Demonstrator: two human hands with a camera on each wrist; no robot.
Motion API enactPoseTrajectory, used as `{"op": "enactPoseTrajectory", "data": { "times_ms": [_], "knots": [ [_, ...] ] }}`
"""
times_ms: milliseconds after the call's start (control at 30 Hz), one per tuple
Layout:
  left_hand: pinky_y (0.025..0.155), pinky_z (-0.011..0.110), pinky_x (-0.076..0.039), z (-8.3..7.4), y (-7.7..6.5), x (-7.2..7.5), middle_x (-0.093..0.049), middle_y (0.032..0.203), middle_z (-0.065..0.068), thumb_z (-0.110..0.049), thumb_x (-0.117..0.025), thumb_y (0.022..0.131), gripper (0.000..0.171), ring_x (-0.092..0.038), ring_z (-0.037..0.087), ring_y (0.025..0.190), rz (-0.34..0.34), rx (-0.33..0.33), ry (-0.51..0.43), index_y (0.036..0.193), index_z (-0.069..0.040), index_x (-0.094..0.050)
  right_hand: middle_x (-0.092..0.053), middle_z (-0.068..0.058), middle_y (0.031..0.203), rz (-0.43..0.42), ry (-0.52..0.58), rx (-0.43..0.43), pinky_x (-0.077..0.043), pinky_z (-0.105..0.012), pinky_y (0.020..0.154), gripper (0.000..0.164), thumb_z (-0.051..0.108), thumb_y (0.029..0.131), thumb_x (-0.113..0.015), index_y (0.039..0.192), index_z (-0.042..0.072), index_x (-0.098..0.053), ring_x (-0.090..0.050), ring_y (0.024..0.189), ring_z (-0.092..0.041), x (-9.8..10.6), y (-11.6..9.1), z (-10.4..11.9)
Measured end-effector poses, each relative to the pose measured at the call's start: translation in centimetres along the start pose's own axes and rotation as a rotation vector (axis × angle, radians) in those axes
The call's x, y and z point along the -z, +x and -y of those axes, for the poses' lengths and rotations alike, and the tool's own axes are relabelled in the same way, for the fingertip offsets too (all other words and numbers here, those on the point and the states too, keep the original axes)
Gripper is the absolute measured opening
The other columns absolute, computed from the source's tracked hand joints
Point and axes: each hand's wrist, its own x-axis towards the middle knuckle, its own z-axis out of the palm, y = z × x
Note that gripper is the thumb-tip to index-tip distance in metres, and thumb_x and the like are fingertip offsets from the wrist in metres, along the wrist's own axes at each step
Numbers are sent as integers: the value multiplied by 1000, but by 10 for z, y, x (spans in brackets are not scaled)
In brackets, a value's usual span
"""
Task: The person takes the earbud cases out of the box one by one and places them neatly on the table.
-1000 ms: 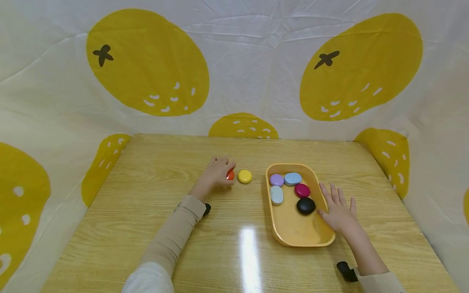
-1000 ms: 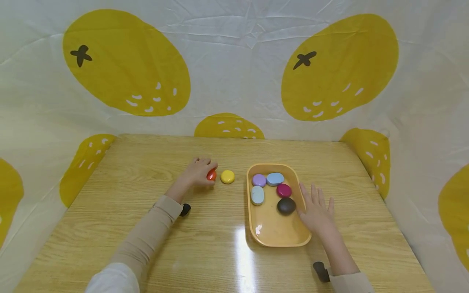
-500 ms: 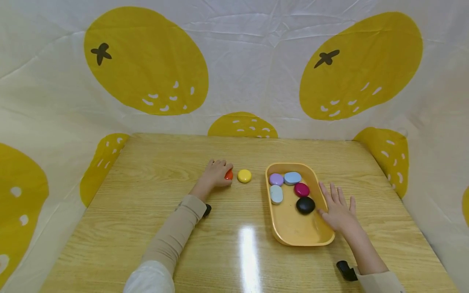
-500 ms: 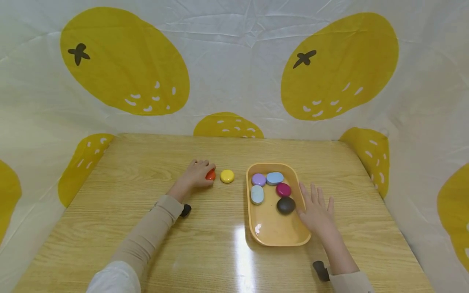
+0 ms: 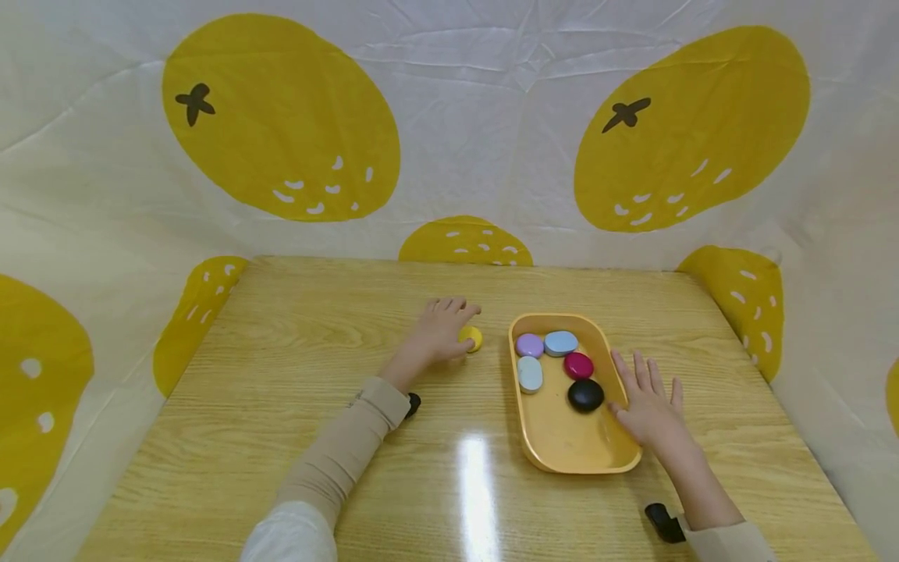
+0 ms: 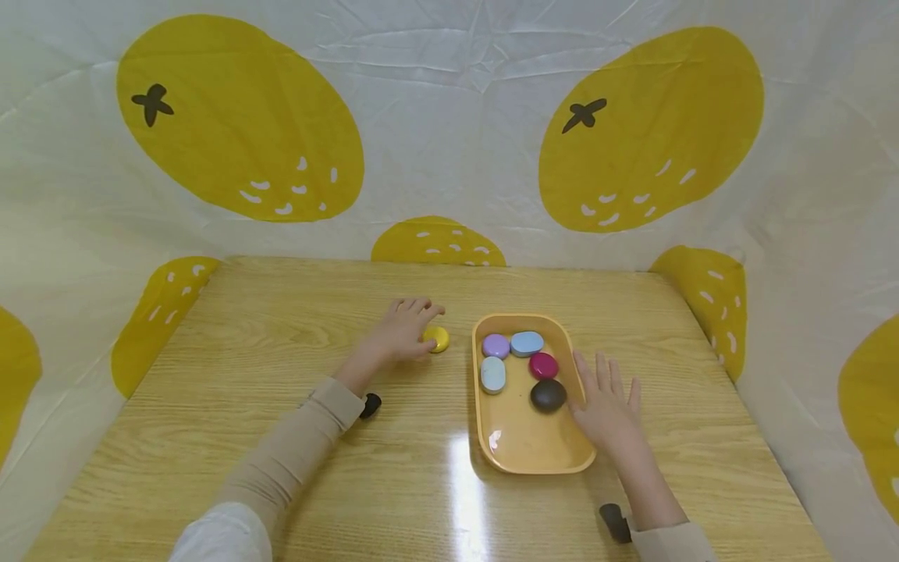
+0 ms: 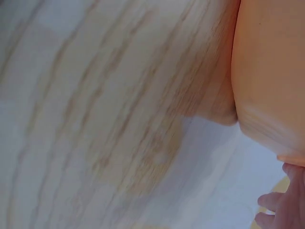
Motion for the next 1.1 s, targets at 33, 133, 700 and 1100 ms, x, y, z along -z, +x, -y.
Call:
{"op": "enactPoseTrajectory", "data": {
  "times_ms": [33,133,700,1100],
  "knots": [
    [106,46,-20,-7,1,1,-40,133,6,-40,-54,87,56,-34,25,124,-14,-20,9,137,-23,-38,2,-26,148,-8,-6,0,14,-65,97,82,26,88,-53,147,25,4,5,134,-45,0,0,0],
    [106,46,-21,-30,6,2,-39,134,5,-40,-53,87,55,-35,24,124,-54,-84,40,137,-24,-38,2,-26,149,-32,-19,2,16,-63,97,82,25,87,-53,148,25,3,5,134,-45,-1,0,1],
    [108,43,-18,-108,21,-23,-36,133,-5,-52,-46,83,60,-31,15,125,74,-279,301,138,-32,-33,0,-25,149,-80,-68,6,15,-63,98,83,23,86,-55,148,23,1,8,135,-42,-4,-2,4],
    [108,41,-17,-125,32,-25,-31,138,-8,-54,-50,83,57,-26,13,129,297,-203,448,135,-42,-32,0,-26,149,-76,-66,4,18,-61,98,83,23,87,-55,148,23,2,7,135,-43,-3,-2,5]
  ]
}}
